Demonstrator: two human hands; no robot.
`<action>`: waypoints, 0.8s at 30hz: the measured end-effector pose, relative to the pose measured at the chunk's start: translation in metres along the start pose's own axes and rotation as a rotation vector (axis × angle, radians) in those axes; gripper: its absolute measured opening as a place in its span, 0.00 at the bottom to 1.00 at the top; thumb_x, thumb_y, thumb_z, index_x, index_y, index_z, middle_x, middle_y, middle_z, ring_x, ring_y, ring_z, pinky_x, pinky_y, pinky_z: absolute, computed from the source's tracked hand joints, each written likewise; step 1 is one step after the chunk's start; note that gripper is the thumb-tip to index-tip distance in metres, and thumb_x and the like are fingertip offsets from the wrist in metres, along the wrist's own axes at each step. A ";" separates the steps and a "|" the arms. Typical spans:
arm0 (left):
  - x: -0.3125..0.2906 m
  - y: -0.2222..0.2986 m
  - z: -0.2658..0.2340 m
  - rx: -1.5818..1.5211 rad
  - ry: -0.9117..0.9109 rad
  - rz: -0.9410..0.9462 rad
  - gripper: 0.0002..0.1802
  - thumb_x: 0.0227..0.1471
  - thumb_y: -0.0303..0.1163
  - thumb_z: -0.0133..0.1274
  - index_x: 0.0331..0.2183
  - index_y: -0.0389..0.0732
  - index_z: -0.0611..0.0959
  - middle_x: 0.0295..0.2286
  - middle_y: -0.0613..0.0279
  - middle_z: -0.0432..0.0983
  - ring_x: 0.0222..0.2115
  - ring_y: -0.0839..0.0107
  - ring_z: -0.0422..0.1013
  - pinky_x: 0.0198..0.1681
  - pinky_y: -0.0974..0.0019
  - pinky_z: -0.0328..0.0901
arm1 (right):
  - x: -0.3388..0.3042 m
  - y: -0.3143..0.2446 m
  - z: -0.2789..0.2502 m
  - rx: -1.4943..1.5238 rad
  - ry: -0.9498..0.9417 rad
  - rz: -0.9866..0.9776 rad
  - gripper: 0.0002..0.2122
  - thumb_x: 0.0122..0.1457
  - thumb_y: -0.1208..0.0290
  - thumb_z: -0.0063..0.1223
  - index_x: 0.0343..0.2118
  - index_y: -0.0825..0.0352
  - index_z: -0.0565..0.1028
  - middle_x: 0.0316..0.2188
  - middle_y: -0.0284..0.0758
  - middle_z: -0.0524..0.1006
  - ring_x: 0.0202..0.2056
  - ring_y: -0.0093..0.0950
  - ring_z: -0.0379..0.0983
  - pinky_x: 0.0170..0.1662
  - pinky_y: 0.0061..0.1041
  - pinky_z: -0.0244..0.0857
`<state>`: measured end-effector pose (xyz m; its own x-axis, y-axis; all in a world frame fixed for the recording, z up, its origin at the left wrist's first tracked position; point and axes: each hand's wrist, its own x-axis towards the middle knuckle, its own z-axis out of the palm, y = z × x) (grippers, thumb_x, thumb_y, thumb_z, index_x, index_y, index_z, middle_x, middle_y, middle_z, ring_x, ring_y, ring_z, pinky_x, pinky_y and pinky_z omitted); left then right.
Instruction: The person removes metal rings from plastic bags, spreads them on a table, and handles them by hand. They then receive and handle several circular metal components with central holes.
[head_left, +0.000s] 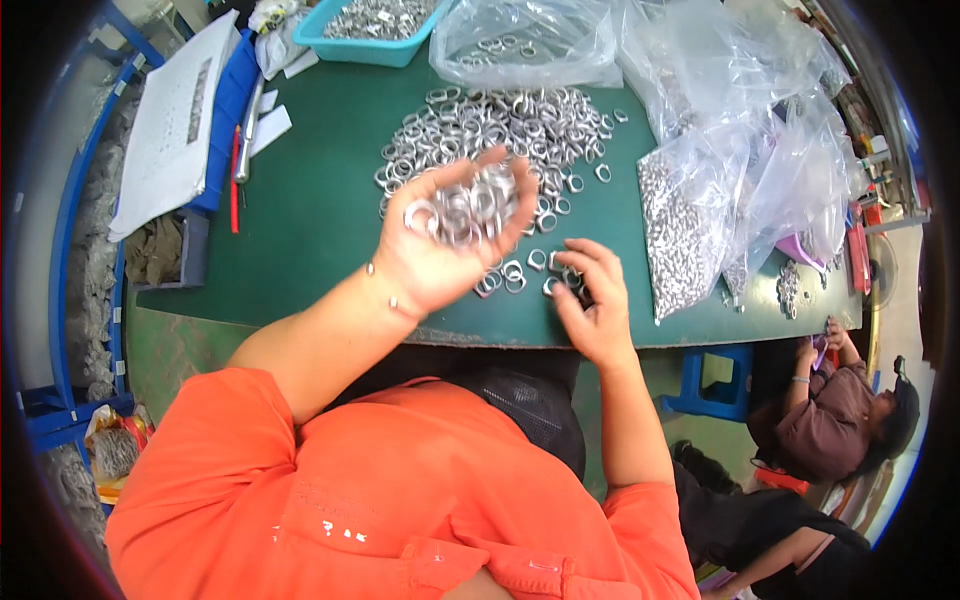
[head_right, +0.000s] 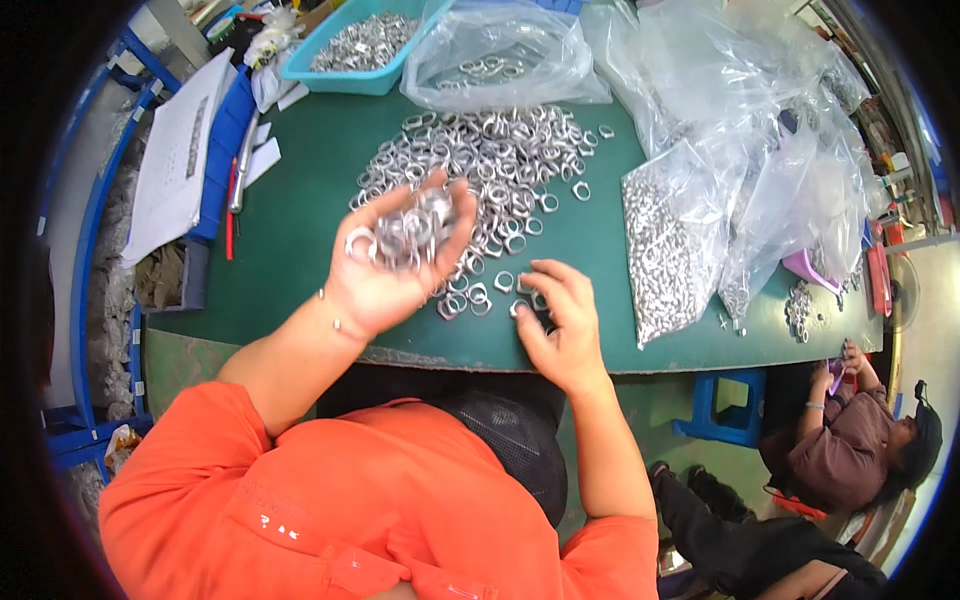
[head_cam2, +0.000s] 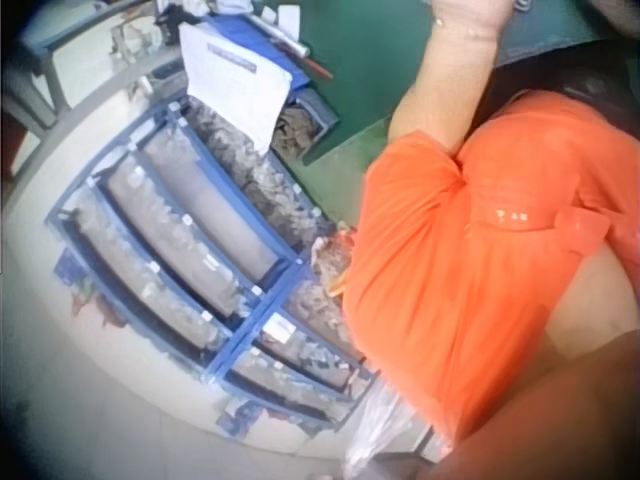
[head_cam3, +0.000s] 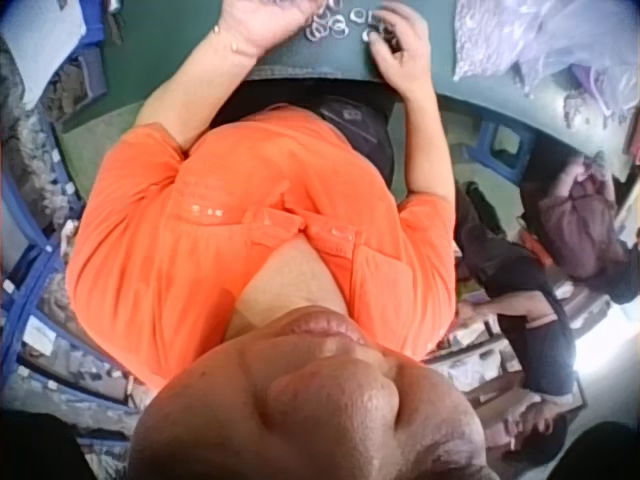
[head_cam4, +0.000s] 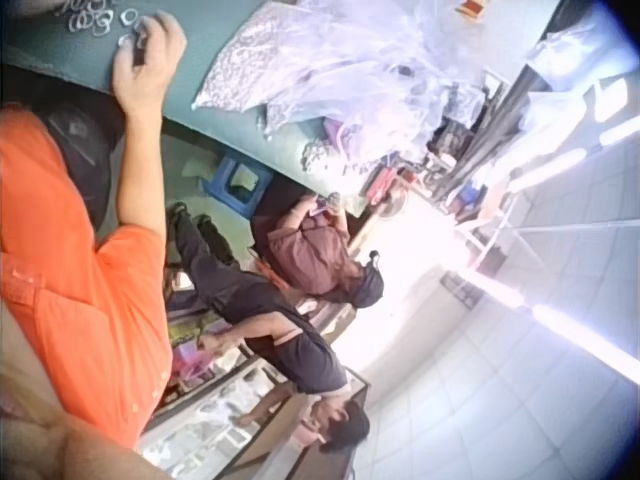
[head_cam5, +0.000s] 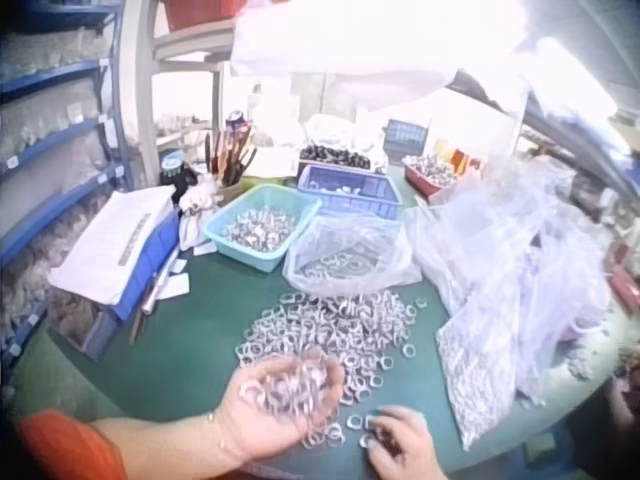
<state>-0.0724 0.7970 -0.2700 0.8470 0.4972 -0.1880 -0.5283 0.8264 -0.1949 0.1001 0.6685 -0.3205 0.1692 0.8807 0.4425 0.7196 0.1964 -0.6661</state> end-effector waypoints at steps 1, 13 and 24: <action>0.011 0.009 0.011 0.038 -0.012 0.082 0.13 0.50 0.27 0.43 0.38 0.33 0.73 0.38 0.47 0.69 0.43 0.55 0.66 0.46 0.51 0.64 | 0.001 -0.003 0.000 -0.033 -0.039 -0.030 0.12 0.41 0.78 0.56 0.32 0.67 0.72 0.40 0.40 0.71 0.42 0.37 0.66 0.43 0.32 0.59; 0.184 0.069 0.102 0.456 0.625 0.449 0.28 0.53 0.28 0.38 0.54 0.34 0.52 0.50 0.39 0.54 0.54 0.42 0.48 0.56 0.42 0.46 | -0.004 0.008 0.006 -0.141 -0.019 0.038 0.09 0.41 0.83 0.48 0.28 0.66 0.71 0.30 0.35 0.70 0.33 0.36 0.65 0.39 0.31 0.55; -0.002 -0.026 -0.021 0.747 -0.032 -0.464 0.10 0.53 0.32 0.45 0.34 0.36 0.75 0.28 0.58 0.74 0.25 0.71 0.72 0.29 0.69 0.69 | 0.019 0.012 0.023 -0.150 -0.023 -0.050 0.13 0.43 0.76 0.55 0.35 0.67 0.70 0.38 0.38 0.71 0.40 0.38 0.66 0.44 0.33 0.58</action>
<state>-0.0611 0.7691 -0.2845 0.9740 0.0663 -0.2166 0.0364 0.8980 0.4384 0.0960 0.6972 -0.3343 0.1161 0.8815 0.4576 0.8194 0.1753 -0.5457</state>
